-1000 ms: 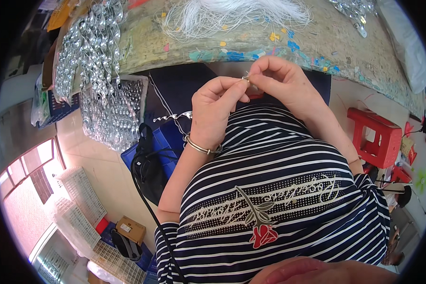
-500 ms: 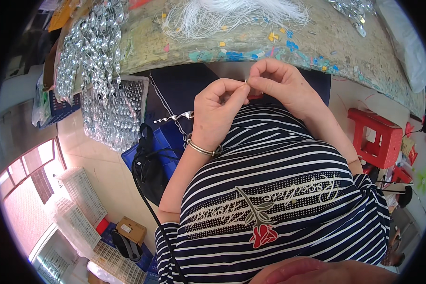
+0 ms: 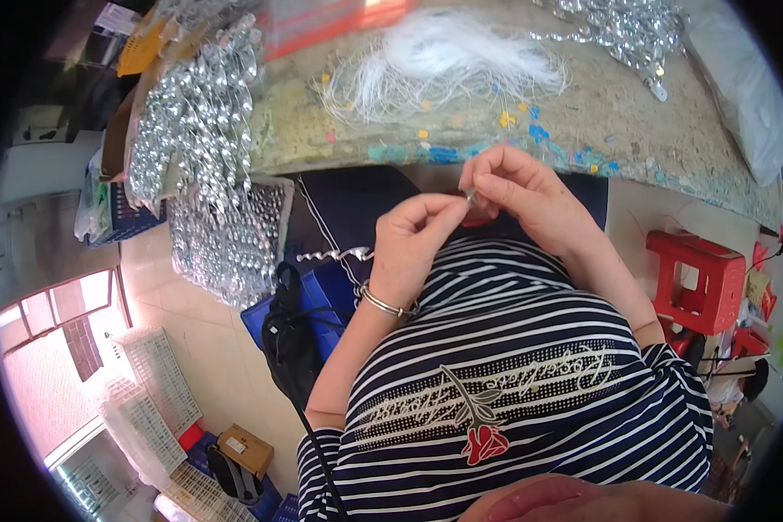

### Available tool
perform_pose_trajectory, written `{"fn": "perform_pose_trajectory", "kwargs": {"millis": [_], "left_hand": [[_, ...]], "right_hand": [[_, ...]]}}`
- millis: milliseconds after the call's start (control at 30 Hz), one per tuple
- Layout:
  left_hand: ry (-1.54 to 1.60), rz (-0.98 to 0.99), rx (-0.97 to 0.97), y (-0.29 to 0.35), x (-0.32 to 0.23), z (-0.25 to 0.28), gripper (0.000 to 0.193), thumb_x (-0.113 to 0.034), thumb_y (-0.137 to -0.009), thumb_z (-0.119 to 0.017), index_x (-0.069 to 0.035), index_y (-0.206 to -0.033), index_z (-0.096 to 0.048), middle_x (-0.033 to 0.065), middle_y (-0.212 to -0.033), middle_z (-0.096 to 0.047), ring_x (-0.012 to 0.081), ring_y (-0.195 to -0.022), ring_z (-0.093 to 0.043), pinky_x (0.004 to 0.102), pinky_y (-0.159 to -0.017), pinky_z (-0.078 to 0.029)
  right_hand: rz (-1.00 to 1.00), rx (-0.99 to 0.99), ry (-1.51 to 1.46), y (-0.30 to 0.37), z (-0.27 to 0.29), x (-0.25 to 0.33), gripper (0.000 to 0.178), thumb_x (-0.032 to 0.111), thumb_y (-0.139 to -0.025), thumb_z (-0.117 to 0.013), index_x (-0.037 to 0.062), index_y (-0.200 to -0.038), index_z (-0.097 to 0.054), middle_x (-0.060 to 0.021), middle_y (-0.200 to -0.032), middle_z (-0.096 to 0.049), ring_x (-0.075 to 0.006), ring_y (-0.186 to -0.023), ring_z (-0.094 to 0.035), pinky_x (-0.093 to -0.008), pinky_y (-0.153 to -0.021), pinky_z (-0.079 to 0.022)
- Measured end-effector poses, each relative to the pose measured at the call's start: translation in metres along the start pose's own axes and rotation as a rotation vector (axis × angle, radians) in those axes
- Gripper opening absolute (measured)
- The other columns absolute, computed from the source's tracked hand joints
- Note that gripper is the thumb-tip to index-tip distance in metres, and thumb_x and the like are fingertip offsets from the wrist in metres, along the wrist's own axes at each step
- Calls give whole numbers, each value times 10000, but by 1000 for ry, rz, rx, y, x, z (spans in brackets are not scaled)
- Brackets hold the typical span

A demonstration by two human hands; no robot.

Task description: Assemble small toy components by attaching white synthetic fibers to silver parts.

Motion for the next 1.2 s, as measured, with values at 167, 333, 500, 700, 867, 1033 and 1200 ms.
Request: {"fn": "perform_pose_trajectory", "kwargs": {"millis": [167,333,500,700,867,1033,1200], "left_hand": [[-48,62,33,0,6,2,88,-27,-816,-625,16,-886,-657,44,-842,-657,72,-775,-577,201,-729,-446],[-120,49,71,6,-2,9,77,-29,-815,-624,11,-865,-666,34,-818,-658,71,-755,-581,196,-706,-453],[-212,112,202,9,2,-1,108,-72,-833,-618,-12,-892,-684,23,-796,-657,48,-706,-575,174,-627,-455],[-194,25,307,16,8,-9,276,-91,-847,-609,-24,-1114,-610,50,-932,-654,92,-854,-610,210,-767,-477],[-458,-70,199,25,25,33,342,-124,-830,-636,-32,-1155,-578,50,-965,-641,85,-815,-586,213,-744,-474],[-627,-46,135,40,30,74,237,-121,-818,-654,-6,-1023,-627,33,-897,-635,72,-750,-572,208,-675,-471],[-651,-295,-121,43,-17,118,171,-107,-822,-644,-13,-965,-645,16,-806,-613,72,-693,-557,210,-601,-441]], "right_hand": [[-14,53,-118,-3,-4,6,102,197,-935,-493,100,-911,-470,-7,-738,-527,-73,-626,-455,-192,-586,-371],[269,-241,74,4,60,79,54,156,-932,-472,103,-929,-480,40,-674,-417,-55,-588,-375,-198,-537,-310],[340,-282,-37,19,86,100,43,163,-939,-465,124,-953,-460,48,-665,-385,-51,-597,-344,-199,-555,-291],[347,-224,-126,17,73,102,42,151,-944,-461,112,-958,-461,43,-675,-393,-52,-601,-349,-188,-547,-291],[437,-260,-105,20,91,127,47,131,-948,-451,93,-967,-471,32,-708,-404,-59,-627,-366,-198,-574,-320],[471,-292,-77,20,115,135,43,113,-948,-446,82,-970,-467,31,-745,-384,-56,-646,-348,-189,-586,-312],[352,-316,28,1,102,105,71,139,-947,-458,84,-978,-490,21,-769,-459,-54,-678,-427,-199,-613,-354]]}}
Point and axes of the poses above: each hand's wrist, its own y-axis away from the middle knuckle, its own z-axis out of the back of the hand, x = y × z, the point moved 10 cm from there along -y, towards the middle knuckle
